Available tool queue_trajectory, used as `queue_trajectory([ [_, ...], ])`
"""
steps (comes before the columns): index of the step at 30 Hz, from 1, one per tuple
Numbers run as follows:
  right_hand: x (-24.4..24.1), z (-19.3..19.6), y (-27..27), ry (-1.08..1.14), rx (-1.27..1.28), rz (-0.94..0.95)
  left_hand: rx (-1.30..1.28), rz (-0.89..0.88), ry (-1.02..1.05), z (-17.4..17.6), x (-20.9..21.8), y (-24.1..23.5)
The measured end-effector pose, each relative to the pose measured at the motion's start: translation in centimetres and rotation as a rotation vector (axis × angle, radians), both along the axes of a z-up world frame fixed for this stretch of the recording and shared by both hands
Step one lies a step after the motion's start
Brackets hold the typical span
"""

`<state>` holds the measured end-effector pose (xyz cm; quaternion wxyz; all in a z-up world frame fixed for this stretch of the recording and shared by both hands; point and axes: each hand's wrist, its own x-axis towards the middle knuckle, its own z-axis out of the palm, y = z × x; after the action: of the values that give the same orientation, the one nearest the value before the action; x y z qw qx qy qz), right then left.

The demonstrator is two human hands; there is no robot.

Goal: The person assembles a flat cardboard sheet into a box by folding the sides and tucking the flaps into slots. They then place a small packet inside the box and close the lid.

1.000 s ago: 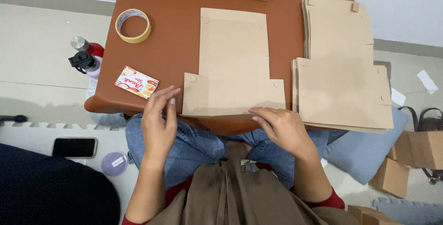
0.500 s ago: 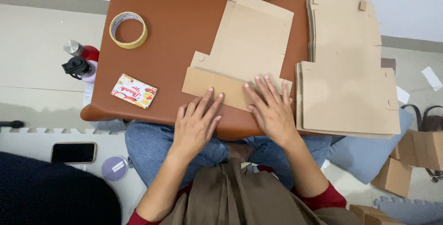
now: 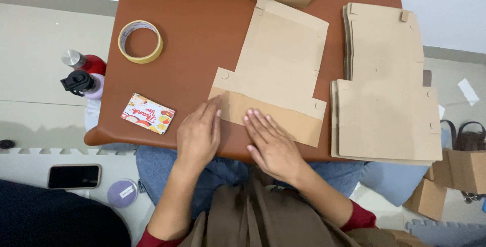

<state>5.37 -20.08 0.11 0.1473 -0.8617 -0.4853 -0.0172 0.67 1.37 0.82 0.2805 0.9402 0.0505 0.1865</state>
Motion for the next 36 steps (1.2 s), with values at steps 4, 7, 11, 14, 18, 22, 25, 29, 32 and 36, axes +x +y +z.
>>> queue_trajectory([
  [4,0.7,-1.4,5.4,-0.064,0.045,0.028,-0.021,0.057,0.015,-1.1,-0.4,-0.6],
  [7,0.9,-1.8,7.1,-0.115,0.061,0.044,0.078,0.148,-0.064,-1.6,-0.4,-1.7],
  [11,0.3,-0.4,4.2,-0.045,0.019,0.04,0.158,0.139,-0.065,-1.1,-0.5,-2.2],
  [14,0.2,1.2,-0.3,0.011,-0.07,-0.029,0.216,0.084,-0.03,-0.9,-0.4,-2.1],
  [18,2.0,1.3,-6.5,-0.051,-0.186,-0.239,0.218,-0.005,0.046,0.0,0.1,-2.4],
  [22,2.9,0.4,-8.2,-0.105,-0.121,-0.241,0.227,-0.042,0.052,0.7,0.6,-2.7],
  [25,2.6,-0.4,-7.7,-0.239,-0.112,-0.211,0.246,-0.042,-0.02,1.1,0.1,-2.6],
  [29,2.5,-2.4,-8.0,-0.432,-0.13,-0.157,0.247,0.0,-0.113,2.0,-1.5,-1.9],
  [32,2.3,-1.3,-7.5,-0.498,-0.151,-0.128,0.228,0.03,-0.153,2.3,-2.7,-1.5],
  [36,3.1,0.4,-6.5,-0.489,-0.177,-0.121,0.202,0.025,-0.145,2.1,-3.7,-1.4],
])
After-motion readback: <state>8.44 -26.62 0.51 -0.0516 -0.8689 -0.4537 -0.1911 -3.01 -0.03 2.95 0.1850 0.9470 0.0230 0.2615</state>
